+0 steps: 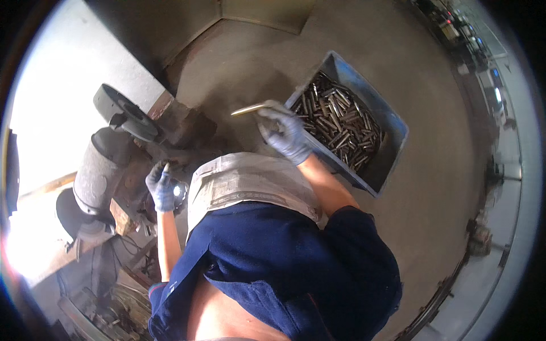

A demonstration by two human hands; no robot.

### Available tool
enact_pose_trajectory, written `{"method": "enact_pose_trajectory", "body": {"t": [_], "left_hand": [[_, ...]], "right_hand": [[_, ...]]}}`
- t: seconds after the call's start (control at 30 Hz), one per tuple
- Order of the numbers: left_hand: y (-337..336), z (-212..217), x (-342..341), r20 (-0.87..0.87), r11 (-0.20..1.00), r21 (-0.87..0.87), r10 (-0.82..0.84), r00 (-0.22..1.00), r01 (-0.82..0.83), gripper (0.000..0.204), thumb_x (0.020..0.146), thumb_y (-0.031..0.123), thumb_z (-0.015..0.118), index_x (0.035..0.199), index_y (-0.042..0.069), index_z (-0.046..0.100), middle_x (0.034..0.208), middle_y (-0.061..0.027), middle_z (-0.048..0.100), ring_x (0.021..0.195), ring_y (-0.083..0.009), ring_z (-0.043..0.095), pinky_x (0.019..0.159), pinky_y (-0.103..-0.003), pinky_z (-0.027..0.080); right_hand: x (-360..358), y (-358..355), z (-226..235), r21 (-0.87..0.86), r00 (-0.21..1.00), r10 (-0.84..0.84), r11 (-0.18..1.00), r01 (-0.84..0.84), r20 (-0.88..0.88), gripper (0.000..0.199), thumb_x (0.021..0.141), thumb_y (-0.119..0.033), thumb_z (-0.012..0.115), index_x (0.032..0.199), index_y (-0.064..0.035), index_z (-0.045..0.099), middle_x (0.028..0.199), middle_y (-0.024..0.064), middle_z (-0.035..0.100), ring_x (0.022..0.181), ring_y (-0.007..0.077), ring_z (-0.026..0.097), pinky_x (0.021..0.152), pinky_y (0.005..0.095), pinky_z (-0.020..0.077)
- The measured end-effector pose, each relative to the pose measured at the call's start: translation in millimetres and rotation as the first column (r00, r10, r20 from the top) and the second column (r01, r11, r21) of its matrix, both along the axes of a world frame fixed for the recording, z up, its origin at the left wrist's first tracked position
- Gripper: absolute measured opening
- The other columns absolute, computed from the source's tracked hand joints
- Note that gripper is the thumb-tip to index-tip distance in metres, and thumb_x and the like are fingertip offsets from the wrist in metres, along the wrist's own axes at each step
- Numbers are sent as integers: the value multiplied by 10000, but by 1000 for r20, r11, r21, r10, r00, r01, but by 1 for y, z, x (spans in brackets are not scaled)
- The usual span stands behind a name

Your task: The person picks up a metal part from a bin, presses it against a rotating bench grinder to smooth its surface, and then places it into a second bin, repeating this process for multiple parts.

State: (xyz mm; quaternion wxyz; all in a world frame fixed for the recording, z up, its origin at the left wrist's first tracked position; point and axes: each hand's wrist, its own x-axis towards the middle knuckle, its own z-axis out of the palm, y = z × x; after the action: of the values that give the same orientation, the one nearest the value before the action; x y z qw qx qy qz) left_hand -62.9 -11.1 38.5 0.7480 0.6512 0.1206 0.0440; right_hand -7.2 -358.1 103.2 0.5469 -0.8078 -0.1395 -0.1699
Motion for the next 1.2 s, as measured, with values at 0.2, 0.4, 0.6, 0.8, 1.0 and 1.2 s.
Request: {"method": "enact_pose_trajectory", "body": {"t": [0.2, 0.4, 0.6, 0.8, 1.0, 1.2], "left_hand": [[16, -17, -25, -68, 985, -155, 71, 995, -81, 118, 856, 70, 607, 911, -33, 628, 832, -87, 667, 693, -131, 614, 633, -246, 511], [31, -19, -34, -133, 973, -190, 109, 985, -133, 137, 837, 88, 644, 921, -19, 629, 838, -93, 668, 704, -152, 628, 645, -258, 524], [59, -44, -84, -160, 934, 123, 351, 923, -334, 214, 837, 97, 638, 1009, -30, 638, 873, -64, 659, 783, -113, 588, 724, -237, 478], [84, 5, -198, -124, 730, 242, 677, 726, -639, 185, 839, 123, 628, 957, -18, 650, 841, -72, 662, 749, -129, 618, 693, -264, 512], [58, -8, -400, -206, 132, 92, 972, 111, -987, 129, 845, 69, 621, 954, 6, 649, 812, -58, 662, 687, -127, 636, 604, -247, 535], [-1, -52, -505, -326, 170, 445, 945, 18, -879, 158, 845, 58, 589, 980, -4, 645, 828, -62, 658, 666, -111, 626, 628, -240, 512]], "right_hand": [[3, -129, -49, -225, 813, -555, 781, 583, 177, 273, 734, -69, 707, 984, 7, 629, 1010, 131, 625, 921, 199, 596, 816, 295, 480], [6, -60, -43, -271, 941, -187, 956, 108, -284, 293, 738, -214, 726, 932, -8, 650, 914, 127, 653, 851, 258, 632, 765, 316, 494], [29, 76, -49, -336, 879, 435, 812, -477, -196, 318, 726, -275, 732, 881, -5, 667, 945, 150, 654, 903, 283, 633, 805, 336, 502], [9, 147, -61, -254, 676, 673, 627, -737, -300, 166, 764, -104, 691, 898, -5, 678, 953, 139, 668, 907, 236, 646, 825, 307, 496], [0, 176, -104, 51, 232, 753, 332, -942, -616, 286, 923, -179, 525, 1045, 63, 615, 957, 118, 647, 863, 168, 613, 808, 281, 488], [-21, 214, -96, 65, 128, 733, 229, -971, -668, 293, 918, -197, 550, 1057, 53, 616, 964, 113, 647, 848, 165, 615, 799, 278, 497]]}}
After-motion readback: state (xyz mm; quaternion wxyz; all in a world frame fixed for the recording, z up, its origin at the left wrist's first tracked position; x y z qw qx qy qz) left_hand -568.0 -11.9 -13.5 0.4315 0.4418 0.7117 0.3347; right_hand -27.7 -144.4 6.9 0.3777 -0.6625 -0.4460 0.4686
